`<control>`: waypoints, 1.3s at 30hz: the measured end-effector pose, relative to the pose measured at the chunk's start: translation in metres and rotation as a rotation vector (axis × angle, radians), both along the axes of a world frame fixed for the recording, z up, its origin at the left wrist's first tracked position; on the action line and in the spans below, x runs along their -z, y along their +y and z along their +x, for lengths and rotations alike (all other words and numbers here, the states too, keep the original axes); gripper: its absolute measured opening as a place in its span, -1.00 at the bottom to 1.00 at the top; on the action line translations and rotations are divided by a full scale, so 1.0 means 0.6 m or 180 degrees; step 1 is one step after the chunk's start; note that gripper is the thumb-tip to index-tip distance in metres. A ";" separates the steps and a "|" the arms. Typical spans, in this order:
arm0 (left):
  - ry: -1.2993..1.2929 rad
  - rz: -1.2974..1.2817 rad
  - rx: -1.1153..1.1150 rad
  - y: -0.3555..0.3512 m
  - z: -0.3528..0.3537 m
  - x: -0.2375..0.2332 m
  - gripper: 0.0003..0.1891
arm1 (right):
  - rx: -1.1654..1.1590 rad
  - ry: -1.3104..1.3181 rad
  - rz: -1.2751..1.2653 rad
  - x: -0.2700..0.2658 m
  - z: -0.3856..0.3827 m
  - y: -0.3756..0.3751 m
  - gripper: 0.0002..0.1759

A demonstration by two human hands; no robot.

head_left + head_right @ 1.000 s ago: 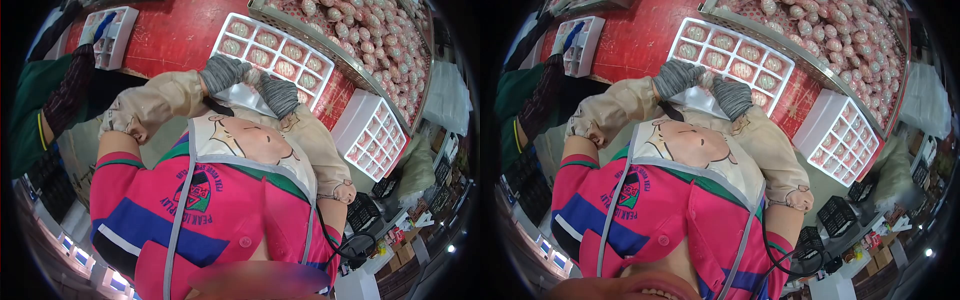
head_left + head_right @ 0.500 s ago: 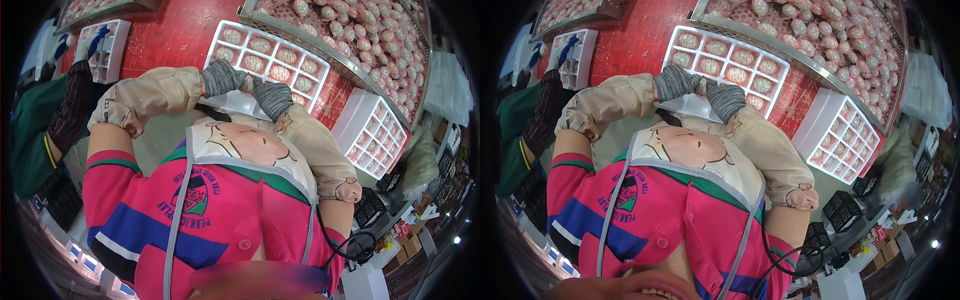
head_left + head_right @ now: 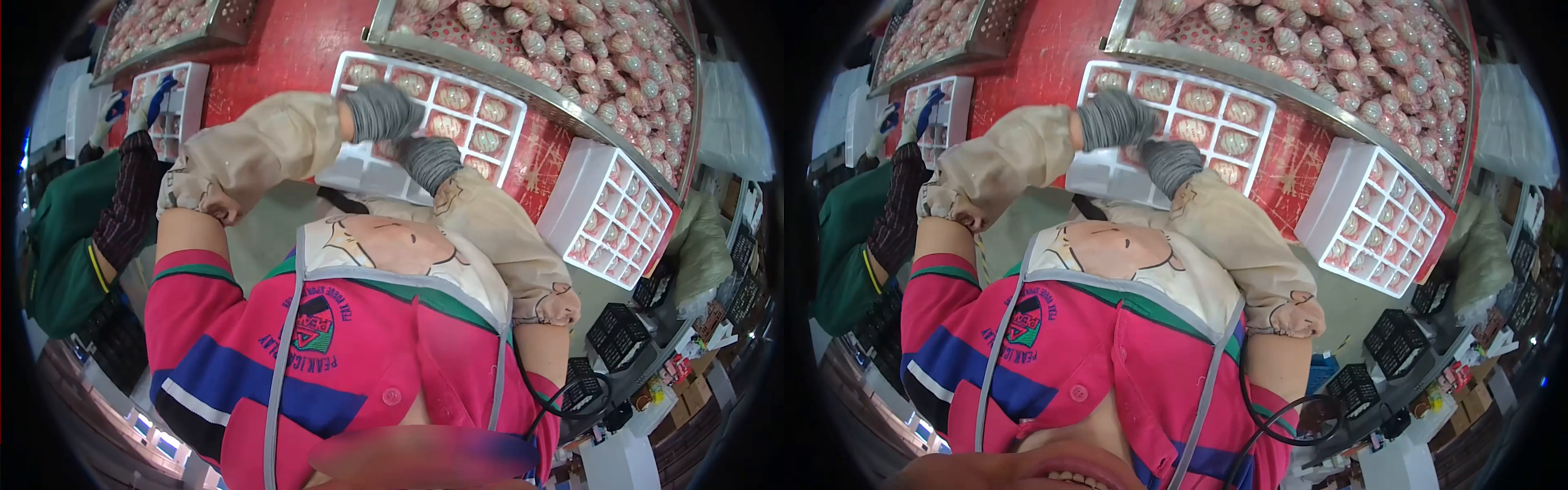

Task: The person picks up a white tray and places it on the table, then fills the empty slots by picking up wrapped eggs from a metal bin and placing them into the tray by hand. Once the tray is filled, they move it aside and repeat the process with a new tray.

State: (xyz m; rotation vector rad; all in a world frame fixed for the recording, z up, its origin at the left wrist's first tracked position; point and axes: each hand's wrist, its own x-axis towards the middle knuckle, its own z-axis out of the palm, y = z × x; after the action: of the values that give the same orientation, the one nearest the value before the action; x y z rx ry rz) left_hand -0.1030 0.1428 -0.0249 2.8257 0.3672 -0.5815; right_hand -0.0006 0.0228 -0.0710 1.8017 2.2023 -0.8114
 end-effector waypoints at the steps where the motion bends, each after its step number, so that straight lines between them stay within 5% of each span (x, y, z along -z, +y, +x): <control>1: -0.2071 -0.0065 -0.0292 0.042 0.015 0.024 -0.79 | 0.0193 0.0331 0.0192 0.010 0.005 -0.006 -0.66; 2: -0.1858 0.0311 -0.0851 0.050 0.063 -0.050 -0.80 | 0.0246 0.0436 0.0408 0.033 0.006 -0.015 -0.61; 3: -0.2141 0.0674 -0.0548 0.081 0.094 -0.054 -0.80 | 0.0248 0.0442 0.0412 0.031 0.007 -0.019 -0.61; 6: -0.2038 0.1492 -0.0045 0.172 0.186 -0.031 -0.80 | 0.0217 0.0528 0.0418 0.017 0.009 -0.022 -0.70; 12: -0.1137 0.1888 -0.0100 0.211 0.301 0.027 -0.81 | 0.0679 0.0840 0.0365 0.014 0.023 -0.020 -0.69; 17: -0.0668 0.2523 -0.0010 0.194 0.269 -0.054 -0.82 | 0.0586 0.0918 0.0439 0.037 0.032 -0.037 -0.70; 18: -0.0589 0.2506 -0.0100 0.188 0.225 -0.087 -0.82 | 0.0652 0.1494 0.0848 0.040 0.042 -0.046 -0.70; 20: -0.2307 -0.0478 -0.2091 0.153 0.107 -0.156 -0.80 | 0.1084 0.1995 0.1115 0.031 0.047 -0.048 -0.76; 21: -0.3078 -0.3162 -0.3102 0.104 0.056 -0.171 -0.77 | 0.1543 0.2443 0.0963 0.016 0.048 -0.046 -0.79; 22: -0.2422 -0.2631 -0.3081 0.094 -0.010 -0.145 -0.75 | 0.1757 0.2614 0.0790 -0.004 0.047 -0.043 -0.80; 23: -0.2816 -0.2831 -0.3027 0.065 -0.065 -0.104 -0.77 | 0.1979 0.2767 0.0623 -0.027 0.046 -0.041 -0.80; 25: -0.2463 -0.3075 -0.3903 -0.015 -0.139 -0.065 -0.70 | 0.2009 0.2637 0.0527 -0.059 0.033 -0.035 -0.80; 29: -0.2334 -0.3146 -0.3957 -0.117 -0.226 0.014 -0.71 | 0.0966 0.2197 0.1222 -0.058 -0.007 -0.018 -0.73; 33: -0.1524 -0.2320 -0.4400 -0.140 -0.243 0.041 -0.78 | 0.0330 0.1296 0.0723 -0.041 -0.046 0.004 -0.57; 35: -0.1756 0.0038 -0.3330 -0.147 -0.239 0.046 -0.76 | 0.0171 0.0992 0.1006 -0.026 -0.056 0.009 -0.54; 39: -0.1662 0.0292 -0.2731 -0.112 -0.252 0.026 -0.63 | -0.0176 0.0280 0.0859 -0.024 -0.069 0.020 -0.53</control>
State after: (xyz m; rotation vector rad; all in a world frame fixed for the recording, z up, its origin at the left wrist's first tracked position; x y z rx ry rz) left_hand -0.2541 0.0756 -0.0403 2.4064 1.3792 0.3429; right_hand -0.0423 0.0345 -0.0568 1.8409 2.5105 -0.6179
